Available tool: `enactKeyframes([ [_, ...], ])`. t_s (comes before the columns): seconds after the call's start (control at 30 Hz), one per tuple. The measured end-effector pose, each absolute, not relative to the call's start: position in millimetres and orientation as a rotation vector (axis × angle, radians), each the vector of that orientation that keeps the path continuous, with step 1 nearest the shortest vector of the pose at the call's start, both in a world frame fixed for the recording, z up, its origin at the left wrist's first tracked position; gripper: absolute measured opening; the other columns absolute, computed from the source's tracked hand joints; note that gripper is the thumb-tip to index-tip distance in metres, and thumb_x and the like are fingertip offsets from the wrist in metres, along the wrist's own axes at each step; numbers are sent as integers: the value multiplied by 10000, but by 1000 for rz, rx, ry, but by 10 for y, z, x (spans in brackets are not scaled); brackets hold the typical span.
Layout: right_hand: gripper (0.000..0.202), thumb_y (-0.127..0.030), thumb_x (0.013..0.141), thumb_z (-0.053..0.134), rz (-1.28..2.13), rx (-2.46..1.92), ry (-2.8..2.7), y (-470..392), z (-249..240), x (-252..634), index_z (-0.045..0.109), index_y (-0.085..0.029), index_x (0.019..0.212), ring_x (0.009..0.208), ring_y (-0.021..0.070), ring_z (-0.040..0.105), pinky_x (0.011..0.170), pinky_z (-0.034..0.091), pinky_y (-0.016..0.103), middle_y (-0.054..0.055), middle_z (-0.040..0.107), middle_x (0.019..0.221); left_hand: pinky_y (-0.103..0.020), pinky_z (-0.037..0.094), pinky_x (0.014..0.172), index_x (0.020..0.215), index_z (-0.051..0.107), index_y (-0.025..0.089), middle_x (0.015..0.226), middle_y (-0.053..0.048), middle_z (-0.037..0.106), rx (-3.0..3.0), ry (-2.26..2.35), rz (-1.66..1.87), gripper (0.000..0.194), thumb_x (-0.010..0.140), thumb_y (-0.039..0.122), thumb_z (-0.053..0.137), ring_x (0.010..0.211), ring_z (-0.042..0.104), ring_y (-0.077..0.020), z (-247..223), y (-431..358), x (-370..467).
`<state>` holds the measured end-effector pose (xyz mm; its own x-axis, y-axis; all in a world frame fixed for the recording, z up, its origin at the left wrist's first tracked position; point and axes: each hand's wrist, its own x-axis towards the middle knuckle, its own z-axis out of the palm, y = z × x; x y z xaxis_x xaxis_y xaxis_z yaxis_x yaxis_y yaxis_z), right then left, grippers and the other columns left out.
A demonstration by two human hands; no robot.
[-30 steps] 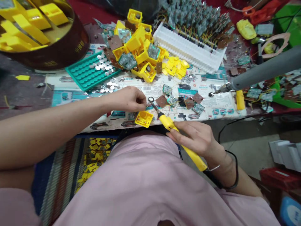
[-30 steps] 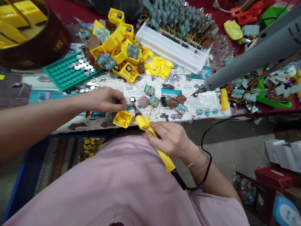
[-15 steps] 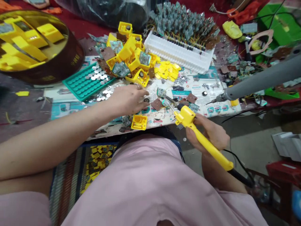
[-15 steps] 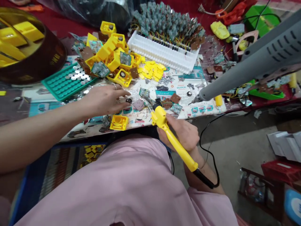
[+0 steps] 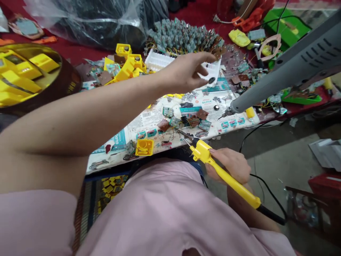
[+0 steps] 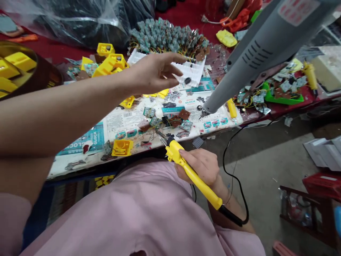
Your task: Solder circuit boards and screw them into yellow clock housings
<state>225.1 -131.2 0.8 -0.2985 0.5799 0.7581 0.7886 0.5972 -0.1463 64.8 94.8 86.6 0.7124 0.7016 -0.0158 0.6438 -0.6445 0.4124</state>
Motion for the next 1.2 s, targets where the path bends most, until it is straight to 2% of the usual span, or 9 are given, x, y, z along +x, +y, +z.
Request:
enactKeyframes([
  [0.07, 259, -165, 812, 655, -325, -1089, -2002, -1297, -20, 2279, 631, -144, 1069, 555, 121, 667, 571, 552, 208, 5, 721, 680, -347, 469, 946, 1323, 614, 272, 1184, -3, 704, 2562, 1026, 116, 468, 888, 332, 449, 1099, 656, -201, 835, 951, 706],
  [0.2, 234, -201, 847, 639, -267, -1080, -2010, -1255, -77, 2326, 625, -126, 1069, 579, 130, 684, 575, 565, 216, 25, 729, 695, -345, 469, 954, 1105, 741, 223, 1036, -25, 737, 2625, 978, -418, 365, 882, 365, 490, 1042, 673, -224, 623, 881, 558],
  [0.3, 250, -227, 863, 637, -238, -1055, -2000, -1242, -103, 2345, 622, -130, 1092, 610, 133, 695, 595, 583, 224, 30, 740, 729, -343, 469, 954, 1137, 732, 229, 1044, -34, 738, 2639, 949, -586, 406, 903, 446, 479, 1054, 665, -240, 459, 810, 483],
  [0.53, 283, -185, 840, 650, -263, -1146, -1896, -1353, -114, 2449, 649, -161, 1122, 627, 124, 683, 606, 584, 224, -8, 724, 735, -247, 459, 869, 1163, 719, 211, 1041, -27, 749, 2586, 1021, -496, 380, 909, 306, 453, 985, 679, -178, 365, 755, 432],
  [0.67, 344, -219, 863, 654, -399, -1258, -1786, -1410, -121, 2521, 656, -182, 1206, 628, 140, 685, 585, 577, 237, 3, 733, 759, -313, 439, 959, 1147, 725, 224, 1100, -35, 743, 2647, 1041, -430, 381, 898, 330, 457, 1057, 667, -207, 355, 713, 402],
  [0.83, 448, -425, 904, 650, -502, -1310, -1706, -1399, -106, 2510, 626, -196, 1289, 680, 188, 718, 618, 597, 280, 36, 753, 805, -434, 391, 1030, 968, 774, 237, 1004, -28, 749, 2721, 1019, -475, 302, 851, 383, 537, 1068, 656, -256, 339, 673, 402],
  [0.97, 615, -601, 935, 493, -489, -1254, -1822, -1250, -12, 2379, 546, -174, 1374, 718, 189, 734, 659, 594, 271, 70, 767, 845, -334, 431, 937, 962, 777, 209, 950, -27, 753, 2612, 1084, -274, 308, 844, 341, 524, 972, 677, -216, 360, 654, 298],
  [1.07, 488, -509, 965, 517, -404, -1193, -1930, -1037, 35, 2229, 554, -205, 1345, 707, 155, 732, 661, 575, 231, 39, 775, 846, -255, 446, 819, 919, 774, 186, 799, -7, 732, 2470, 1141, -64, 287, 808, 320, 546, 811, 670, -159, 361, 621, 185],
  [1.2, 344, -315, 949, 612, -323, -1210, -1911, -695, -64, 2048, 598, -265, 1289, 832, 147, 751, 780, 588, 217, 24, 781, 1011, -234, 447, 760, 865, 752, 162, 736, 3, 703, 2275, 1158, 117, 248, 785, 326, 584, 743, 645, -135, 306, 584, 75],
])
